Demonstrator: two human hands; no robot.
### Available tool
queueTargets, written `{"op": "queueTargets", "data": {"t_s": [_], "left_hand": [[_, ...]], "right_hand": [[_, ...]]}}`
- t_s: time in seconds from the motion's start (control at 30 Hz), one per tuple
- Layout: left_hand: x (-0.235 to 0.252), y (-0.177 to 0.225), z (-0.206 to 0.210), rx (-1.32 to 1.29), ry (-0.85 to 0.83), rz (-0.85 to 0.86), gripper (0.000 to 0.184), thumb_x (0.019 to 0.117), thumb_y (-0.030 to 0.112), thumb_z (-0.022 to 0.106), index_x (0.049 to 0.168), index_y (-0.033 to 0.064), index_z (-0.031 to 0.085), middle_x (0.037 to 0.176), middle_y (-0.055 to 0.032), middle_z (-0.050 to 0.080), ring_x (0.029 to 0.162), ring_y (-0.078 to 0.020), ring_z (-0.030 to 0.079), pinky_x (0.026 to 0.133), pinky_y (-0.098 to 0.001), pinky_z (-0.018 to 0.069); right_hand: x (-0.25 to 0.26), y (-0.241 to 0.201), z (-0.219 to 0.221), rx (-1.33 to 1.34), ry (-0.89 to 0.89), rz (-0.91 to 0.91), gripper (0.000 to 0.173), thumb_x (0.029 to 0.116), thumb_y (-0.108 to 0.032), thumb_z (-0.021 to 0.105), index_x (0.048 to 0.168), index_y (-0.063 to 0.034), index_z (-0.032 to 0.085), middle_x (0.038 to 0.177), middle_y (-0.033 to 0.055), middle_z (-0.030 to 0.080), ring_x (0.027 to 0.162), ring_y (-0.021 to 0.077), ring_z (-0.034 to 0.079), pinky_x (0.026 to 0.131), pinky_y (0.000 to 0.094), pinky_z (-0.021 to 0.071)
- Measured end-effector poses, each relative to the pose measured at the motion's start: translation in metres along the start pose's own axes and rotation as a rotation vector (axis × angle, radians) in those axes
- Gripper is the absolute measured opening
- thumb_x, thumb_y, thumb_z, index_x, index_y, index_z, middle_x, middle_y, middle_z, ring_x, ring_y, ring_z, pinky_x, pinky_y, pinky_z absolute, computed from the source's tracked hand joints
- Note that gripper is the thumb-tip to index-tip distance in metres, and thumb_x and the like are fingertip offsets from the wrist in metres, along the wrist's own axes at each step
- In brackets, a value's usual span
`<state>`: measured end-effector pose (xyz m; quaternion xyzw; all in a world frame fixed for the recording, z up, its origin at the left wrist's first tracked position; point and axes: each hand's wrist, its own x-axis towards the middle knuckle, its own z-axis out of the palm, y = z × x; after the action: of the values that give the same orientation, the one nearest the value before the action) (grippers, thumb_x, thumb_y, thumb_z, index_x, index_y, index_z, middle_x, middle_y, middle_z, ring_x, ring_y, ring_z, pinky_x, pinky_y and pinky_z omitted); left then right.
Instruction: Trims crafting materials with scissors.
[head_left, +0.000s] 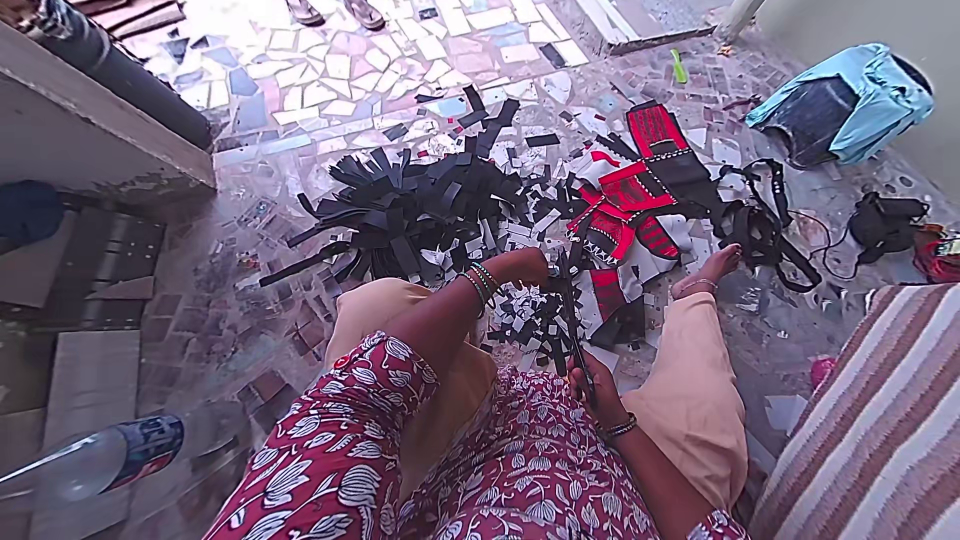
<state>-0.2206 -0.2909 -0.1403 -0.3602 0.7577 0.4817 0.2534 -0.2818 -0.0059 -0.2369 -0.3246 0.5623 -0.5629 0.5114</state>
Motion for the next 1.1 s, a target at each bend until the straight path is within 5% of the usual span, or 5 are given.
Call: {"op": "queueTargets", "data": {"t_s": [0.2,0.7,1.1], "left_hand": [[-0.001,0.001,0.002,0.008,-0.013,-0.006,0.019,0.1003,0.012,0.063,0.111,-0.0029,0.065,0.091,-0.0133,0.062,0.076,-0.0206,0.055,0.07,-0.0417,0.0488],[0.001,0.001,0.007,0.074,-0.035,0.02,0.019,0.1001,0.014,0.064,0.109,-0.0028,0.067,0.089,-0.0124,0.063,0.073,-0.0196,0.055,0.068,-0.0407,0.0475],[0.0,0.002,0.009,0.067,-0.018,-0.013,0.015,0.0993,0.012,0.064,0.104,-0.003,0.066,0.087,-0.0118,0.062,0.074,-0.0199,0.055,0.068,-0.0403,0.0476]], "right_hand": [[0.002,0.005,-0.002,0.06,-0.029,0.024,0.065,0.0796,-0.071,0.07,0.102,-0.0123,0.055,0.067,-0.0139,0.056,0.054,-0.0012,0.055,0.051,0.0174,0.0491],[0.001,0.0,0.001,0.04,-0.022,0.062,0.072,0.078,-0.076,0.067,0.103,-0.01,0.055,0.066,-0.0129,0.055,0.054,0.0004,0.055,0.052,0.0187,0.05],[0.001,-0.002,0.0,0.07,0.025,0.059,0.041,0.094,-0.051,0.066,0.099,-0.0115,0.055,0.061,-0.0144,0.052,0.05,-0.0009,0.053,0.05,0.0173,0.0489]]}}
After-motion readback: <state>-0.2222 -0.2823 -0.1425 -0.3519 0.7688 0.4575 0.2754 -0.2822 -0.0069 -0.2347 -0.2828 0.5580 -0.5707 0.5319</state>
